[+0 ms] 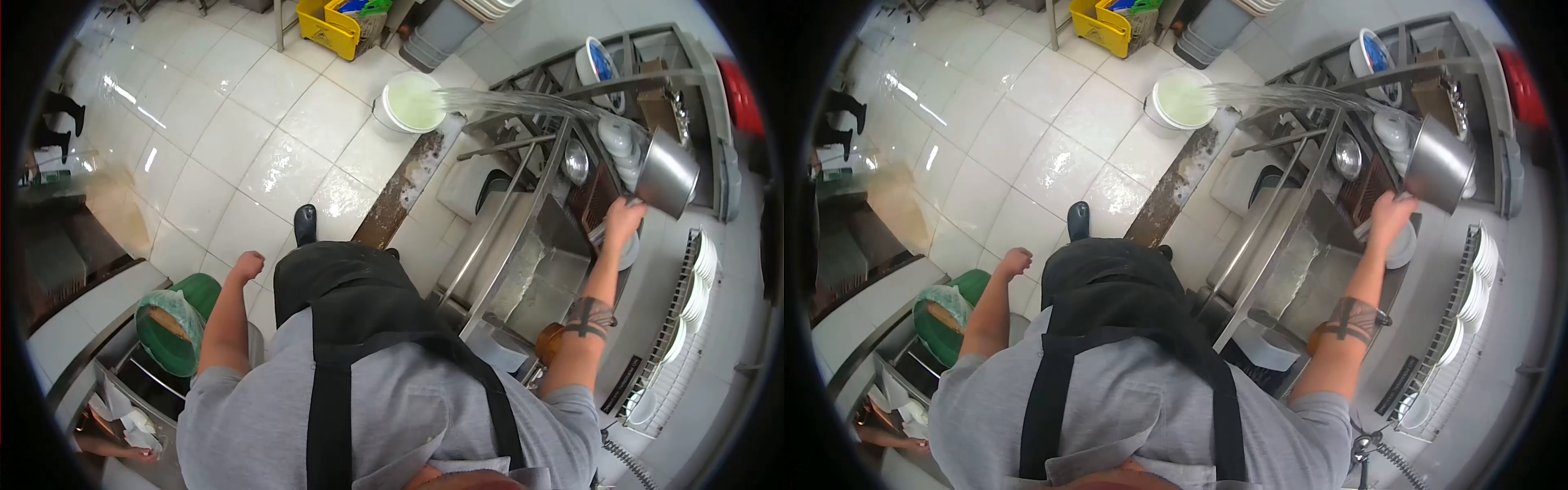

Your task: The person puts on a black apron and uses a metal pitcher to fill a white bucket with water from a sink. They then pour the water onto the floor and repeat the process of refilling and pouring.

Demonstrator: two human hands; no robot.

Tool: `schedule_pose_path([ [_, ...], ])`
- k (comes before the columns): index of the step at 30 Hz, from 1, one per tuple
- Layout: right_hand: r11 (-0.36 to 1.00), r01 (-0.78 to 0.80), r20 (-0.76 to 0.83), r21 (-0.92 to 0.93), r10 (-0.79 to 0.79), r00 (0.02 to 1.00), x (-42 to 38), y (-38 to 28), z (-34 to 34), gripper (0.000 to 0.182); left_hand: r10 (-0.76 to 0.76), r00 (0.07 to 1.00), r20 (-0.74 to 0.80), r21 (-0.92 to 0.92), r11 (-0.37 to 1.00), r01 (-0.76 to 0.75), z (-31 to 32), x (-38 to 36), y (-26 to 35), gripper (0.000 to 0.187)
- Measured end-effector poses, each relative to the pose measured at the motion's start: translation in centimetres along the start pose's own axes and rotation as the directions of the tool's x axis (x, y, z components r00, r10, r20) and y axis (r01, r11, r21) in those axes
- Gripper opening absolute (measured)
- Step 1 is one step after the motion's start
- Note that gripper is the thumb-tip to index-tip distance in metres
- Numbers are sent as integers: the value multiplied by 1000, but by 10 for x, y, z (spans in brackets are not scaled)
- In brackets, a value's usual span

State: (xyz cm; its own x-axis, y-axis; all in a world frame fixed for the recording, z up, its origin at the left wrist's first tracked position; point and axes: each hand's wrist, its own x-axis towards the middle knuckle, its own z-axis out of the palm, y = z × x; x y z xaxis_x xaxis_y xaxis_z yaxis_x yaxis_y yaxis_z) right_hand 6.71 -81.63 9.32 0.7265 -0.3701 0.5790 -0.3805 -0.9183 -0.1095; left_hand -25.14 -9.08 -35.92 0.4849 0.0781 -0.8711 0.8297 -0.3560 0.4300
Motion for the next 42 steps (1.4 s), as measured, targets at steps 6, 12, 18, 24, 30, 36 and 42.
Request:
schedule_pose_path([
  [6,952,-306,325,0,289,900,-237,176,49,45,122,991,-55,46,992,-119,32,-17,73,31],
  [12,446,-787,695,-426,719,31,-348,327,157,23,180,982,63,552,813,-184,35,-48,81,36],
  [18,-353,-926,948,-130,228,-220,-370,247,231,32,61,998,-7,592,805,-45,53,-93,132,38],
  [24,-440,-896,973,62,-173,152,-355,267,204,18,206,976,68,542,814,-209,69,-89,189,33],
  [30,-679,-735,971,-7,-179,156,-272,217,84,22,270,954,127,477,827,-297,46,-62,184,34],
  [36,-380,-890,967,252,74,242,-163,144,-7,9,276,952,135,419,855,-307,-16,-3,98,33],
  [42,-58,-943,915,327,267,301,-73,45,-20,16,207,974,90,493,841,-224,-103,69,-25,24],
])
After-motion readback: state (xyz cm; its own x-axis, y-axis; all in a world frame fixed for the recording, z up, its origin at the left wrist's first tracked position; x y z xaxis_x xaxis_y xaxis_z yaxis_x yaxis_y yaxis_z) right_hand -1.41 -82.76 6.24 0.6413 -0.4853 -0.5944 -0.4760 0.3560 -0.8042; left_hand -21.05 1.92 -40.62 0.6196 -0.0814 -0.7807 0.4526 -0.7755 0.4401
